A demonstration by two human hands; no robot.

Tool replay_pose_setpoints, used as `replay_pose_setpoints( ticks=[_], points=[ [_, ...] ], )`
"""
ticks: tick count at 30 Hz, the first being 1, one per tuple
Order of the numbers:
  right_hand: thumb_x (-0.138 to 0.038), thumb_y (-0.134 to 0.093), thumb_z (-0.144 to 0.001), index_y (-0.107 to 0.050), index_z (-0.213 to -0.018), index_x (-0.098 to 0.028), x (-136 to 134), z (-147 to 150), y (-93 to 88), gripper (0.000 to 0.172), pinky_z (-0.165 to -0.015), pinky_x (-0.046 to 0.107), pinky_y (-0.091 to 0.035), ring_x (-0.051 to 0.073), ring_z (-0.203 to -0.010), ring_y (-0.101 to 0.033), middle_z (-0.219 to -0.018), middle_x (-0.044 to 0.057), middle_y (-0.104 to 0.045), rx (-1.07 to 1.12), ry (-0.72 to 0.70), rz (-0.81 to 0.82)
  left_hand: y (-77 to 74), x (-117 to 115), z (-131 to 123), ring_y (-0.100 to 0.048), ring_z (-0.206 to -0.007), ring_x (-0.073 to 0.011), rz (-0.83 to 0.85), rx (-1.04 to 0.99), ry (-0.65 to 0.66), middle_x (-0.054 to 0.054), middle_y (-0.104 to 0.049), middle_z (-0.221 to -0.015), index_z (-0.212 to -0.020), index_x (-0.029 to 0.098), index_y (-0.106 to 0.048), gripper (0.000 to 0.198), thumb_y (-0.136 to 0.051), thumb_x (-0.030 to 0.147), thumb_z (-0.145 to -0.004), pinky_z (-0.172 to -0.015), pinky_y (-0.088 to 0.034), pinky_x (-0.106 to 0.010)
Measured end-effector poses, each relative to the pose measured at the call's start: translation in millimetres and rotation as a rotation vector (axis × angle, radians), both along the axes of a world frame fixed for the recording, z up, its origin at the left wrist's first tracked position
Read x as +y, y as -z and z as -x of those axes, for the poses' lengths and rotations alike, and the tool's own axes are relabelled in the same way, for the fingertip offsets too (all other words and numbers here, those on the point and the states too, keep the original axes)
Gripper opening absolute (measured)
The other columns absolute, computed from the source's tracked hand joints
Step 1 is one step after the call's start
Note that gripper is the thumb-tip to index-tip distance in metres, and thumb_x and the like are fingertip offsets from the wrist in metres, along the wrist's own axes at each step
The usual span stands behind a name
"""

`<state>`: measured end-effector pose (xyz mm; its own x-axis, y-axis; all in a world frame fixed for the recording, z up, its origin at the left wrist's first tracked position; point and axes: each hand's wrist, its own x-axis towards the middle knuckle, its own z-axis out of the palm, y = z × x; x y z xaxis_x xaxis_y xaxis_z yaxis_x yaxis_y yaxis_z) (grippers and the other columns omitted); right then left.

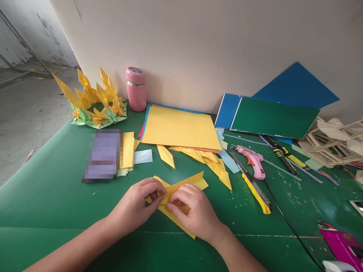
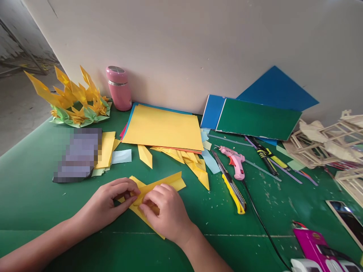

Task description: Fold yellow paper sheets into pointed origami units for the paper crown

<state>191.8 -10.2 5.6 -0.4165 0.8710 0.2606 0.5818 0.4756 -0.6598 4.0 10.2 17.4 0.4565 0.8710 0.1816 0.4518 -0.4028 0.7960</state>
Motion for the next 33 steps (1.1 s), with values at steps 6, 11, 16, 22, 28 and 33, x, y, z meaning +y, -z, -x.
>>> replay_pose_setpoints(
  ticks=[6, 11, 16, 22, 28, 33],
  points=[
    [-0.015, -0.055, -0.083, -0.053, -0.069, -0.02, -1.4, 4.7, -0.8, 0.015, -0.058, 0.026, -0.039, 0.015, -0.065, -0.052, -0.067, 0.0, -0.058, -0.021, 0.043, -0.021, -1.2, -0.3, -0.6, -0.057, -0.057, -0.0088, 0.03, 0.019, 0.007, -0.001, -0.061, -0.076, -0.077, 0.019, -0.059, 0.016, -0.043, 0.013, -0.08, -0.051, -0.049, -0.018],
    [-0.014, -0.055, -0.08, -0.047, -0.065, -0.02, -2.0, 7.5, -0.1, 0.018, -0.054, 0.024, -0.035, 0.014, -0.06, -0.048, -0.061, -0.002, -0.051, -0.035, 0.091, -0.024, -0.2, -0.2, -0.1, -0.059, -0.058, -0.0092, 0.053, 0.022, 0.004, -0.002, -0.062, -0.08, -0.08, 0.019, -0.059, 0.012, -0.047, 0.017, -0.08, -0.055, -0.052, -0.02],
    [-0.013, -0.052, -0.08, -0.042, -0.063, -0.02, -2.8, 10.5, 0.4, 0.02, -0.053, 0.024, -0.033, 0.014, -0.059, -0.045, -0.058, -0.002, -0.046, -0.019, 0.117, -0.043, 1.4, -0.9, 0.5, -0.059, -0.056, -0.0087, 0.052, 0.024, -0.002, -0.001, -0.062, -0.081, -0.08, 0.02, -0.058, 0.008, -0.05, 0.02, -0.08, -0.054, -0.053, -0.019],
    [-0.012, -0.051, -0.078, -0.041, -0.064, -0.021, -3.7, 12.8, 2.7, 0.02, -0.053, 0.024, -0.033, 0.014, -0.06, -0.045, -0.059, -0.002, -0.046, -0.039, 0.136, -0.047, 4.4, -1.6, 0.9, -0.06, -0.055, -0.0086, 0.037, 0.033, -0.014, -0.002, -0.062, -0.083, -0.081, 0.019, -0.059, 0.01, -0.049, 0.018, -0.08, -0.055, -0.053, -0.02],
    [-0.011, -0.05, -0.078, -0.039, -0.063, -0.021, -3.1, 13.0, 3.5, 0.022, -0.053, 0.024, -0.035, 0.014, -0.06, -0.046, -0.059, -0.002, -0.046, -0.038, 0.152, -0.042, 4.9, -1.4, 0.8, -0.061, -0.056, -0.0097, 0.055, 0.049, -0.034, -0.002, -0.063, -0.083, -0.08, 0.02, -0.058, 0.009, -0.049, 0.019, -0.08, -0.057, -0.054, -0.022],
    [-0.01, -0.05, -0.078, -0.037, -0.063, -0.022, -2.6, 13.5, 2.6, 0.023, -0.052, 0.024, -0.035, 0.014, -0.06, -0.046, -0.059, -0.002, -0.046, -0.049, 0.153, -0.052, 4.9, -1.7, 0.3, -0.061, -0.057, -0.0101, 0.062, 0.053, -0.041, -0.002, -0.063, -0.082, -0.08, 0.02, -0.058, 0.011, -0.048, 0.018, -0.08, -0.057, -0.054, -0.021]
  ],
)
